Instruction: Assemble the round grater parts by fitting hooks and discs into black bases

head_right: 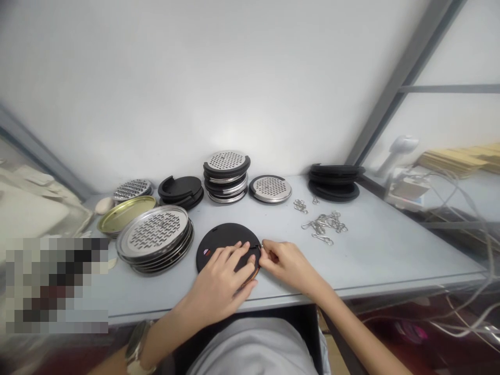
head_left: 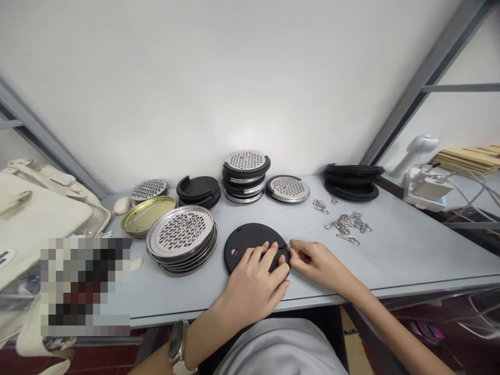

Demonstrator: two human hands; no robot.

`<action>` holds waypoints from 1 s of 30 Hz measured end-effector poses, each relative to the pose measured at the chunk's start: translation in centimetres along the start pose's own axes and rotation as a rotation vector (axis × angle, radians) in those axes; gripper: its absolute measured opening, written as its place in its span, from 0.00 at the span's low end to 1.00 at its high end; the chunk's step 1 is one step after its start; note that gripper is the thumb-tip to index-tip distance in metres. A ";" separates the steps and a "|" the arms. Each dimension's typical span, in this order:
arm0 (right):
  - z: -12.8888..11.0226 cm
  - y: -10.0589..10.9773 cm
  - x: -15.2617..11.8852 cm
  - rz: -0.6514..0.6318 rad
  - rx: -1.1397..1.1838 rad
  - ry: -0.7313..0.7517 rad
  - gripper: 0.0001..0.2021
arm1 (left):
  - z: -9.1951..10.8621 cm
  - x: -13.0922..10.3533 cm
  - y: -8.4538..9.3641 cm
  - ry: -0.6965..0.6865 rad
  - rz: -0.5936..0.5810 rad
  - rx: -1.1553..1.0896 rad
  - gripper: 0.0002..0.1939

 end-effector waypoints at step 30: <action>-0.4 0.2 0.4 0.028 -0.007 -0.028 0.15 | 0.1 0.0 0.4 -0.032 0.004 -0.030 0.16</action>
Point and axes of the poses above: each hand's wrist, its own x-axis towards the middle knuckle, its own y-axis out of the back of the hand, z = x × y, the point moved 2 cm from there along x, towards the middle knuckle
